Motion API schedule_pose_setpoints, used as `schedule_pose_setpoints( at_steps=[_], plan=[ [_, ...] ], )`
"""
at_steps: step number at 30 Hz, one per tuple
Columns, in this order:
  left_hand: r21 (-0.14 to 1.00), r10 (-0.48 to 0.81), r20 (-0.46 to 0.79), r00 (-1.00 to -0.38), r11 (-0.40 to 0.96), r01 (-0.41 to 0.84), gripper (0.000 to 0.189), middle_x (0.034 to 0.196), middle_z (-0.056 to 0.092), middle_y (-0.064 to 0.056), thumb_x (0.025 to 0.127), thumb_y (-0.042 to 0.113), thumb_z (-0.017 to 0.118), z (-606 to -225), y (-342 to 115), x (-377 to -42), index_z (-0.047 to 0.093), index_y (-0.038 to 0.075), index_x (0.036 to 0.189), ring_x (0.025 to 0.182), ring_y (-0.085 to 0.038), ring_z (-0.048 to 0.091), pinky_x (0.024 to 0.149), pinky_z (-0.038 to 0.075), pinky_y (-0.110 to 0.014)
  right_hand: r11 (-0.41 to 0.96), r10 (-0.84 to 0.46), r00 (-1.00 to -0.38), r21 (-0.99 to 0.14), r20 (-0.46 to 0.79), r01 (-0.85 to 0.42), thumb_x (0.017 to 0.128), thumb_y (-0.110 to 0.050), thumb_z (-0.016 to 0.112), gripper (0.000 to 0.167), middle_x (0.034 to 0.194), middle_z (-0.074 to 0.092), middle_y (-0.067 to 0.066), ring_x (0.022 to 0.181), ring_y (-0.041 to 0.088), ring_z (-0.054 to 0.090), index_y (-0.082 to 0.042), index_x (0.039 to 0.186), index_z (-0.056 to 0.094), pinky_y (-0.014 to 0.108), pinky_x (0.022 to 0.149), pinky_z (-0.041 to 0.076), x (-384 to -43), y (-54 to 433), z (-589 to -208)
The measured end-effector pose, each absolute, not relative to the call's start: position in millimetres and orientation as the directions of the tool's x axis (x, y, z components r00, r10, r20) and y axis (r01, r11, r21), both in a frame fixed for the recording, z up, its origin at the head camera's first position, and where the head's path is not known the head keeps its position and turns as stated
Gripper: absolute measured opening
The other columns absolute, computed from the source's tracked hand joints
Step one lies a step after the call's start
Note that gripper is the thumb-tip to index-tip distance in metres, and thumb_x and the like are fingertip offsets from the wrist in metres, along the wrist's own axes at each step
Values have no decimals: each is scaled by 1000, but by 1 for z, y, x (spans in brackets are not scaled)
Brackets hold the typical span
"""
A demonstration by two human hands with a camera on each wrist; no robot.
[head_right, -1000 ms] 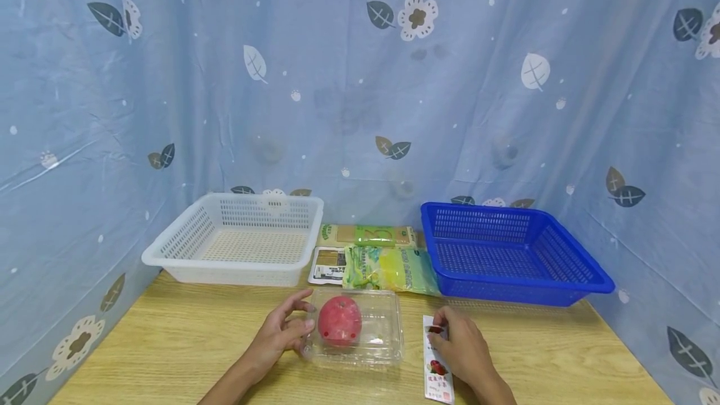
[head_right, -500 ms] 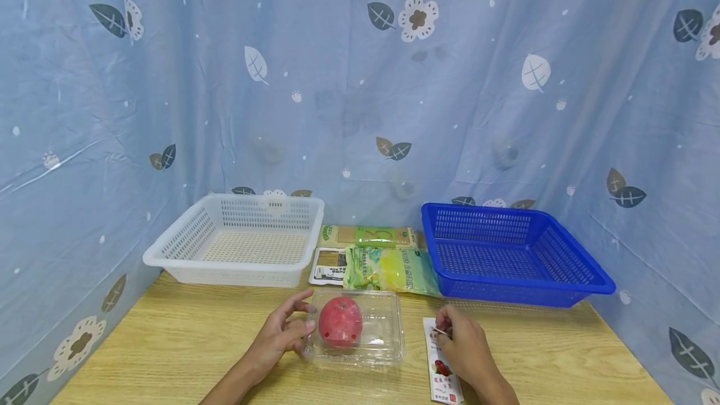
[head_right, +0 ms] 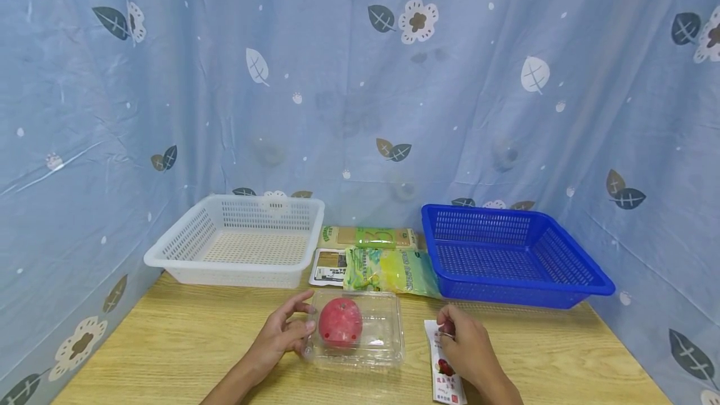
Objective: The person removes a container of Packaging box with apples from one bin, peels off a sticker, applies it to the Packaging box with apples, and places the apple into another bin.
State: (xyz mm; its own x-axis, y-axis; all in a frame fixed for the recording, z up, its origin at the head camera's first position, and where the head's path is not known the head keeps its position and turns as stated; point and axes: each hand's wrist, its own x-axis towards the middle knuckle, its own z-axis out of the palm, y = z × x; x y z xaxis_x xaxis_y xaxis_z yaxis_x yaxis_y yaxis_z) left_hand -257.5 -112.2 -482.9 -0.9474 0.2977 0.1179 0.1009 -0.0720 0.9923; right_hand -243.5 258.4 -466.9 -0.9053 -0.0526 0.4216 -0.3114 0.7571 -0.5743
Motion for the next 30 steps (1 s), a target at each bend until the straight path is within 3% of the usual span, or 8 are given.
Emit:
schedule_pose_setpoints(
  at_steps=[8,18,25,30],
  plan=[
    [993,299,116,-947,-68,100,72,131,45,-22,94,17,70,-483,-112,-259,35,8,156,76,-10,61,61,56,-24,642,-85,-896,-664,435,-384,72,21,58,34,77,64,-4,72,3,59,-9,87,61,21,60,51,-240,261,-464],
    [989,302,137,-943,-92,114,73,131,45,-22,94,16,70,-483,-112,-258,33,5,156,75,-9,61,61,56,-23,620,-52,-798,-607,600,-497,71,23,60,35,77,63,-7,72,2,60,-8,85,65,22,61,55,-241,257,-465],
    [991,307,124,-944,-85,102,73,131,45,-20,93,15,70,-486,-109,-259,34,7,156,76,-10,62,62,56,-23,614,26,-826,-661,563,-431,74,20,61,35,80,64,-4,73,6,60,-12,86,67,21,63,53,-235,253,-452],
    [991,295,123,-948,-90,100,73,127,46,-18,93,15,70,-486,-111,-260,34,6,156,74,-10,61,60,56,-23,530,14,-805,-687,593,-496,76,20,63,33,81,65,0,72,6,62,-6,94,70,20,59,53,-238,242,-438]
  ],
)
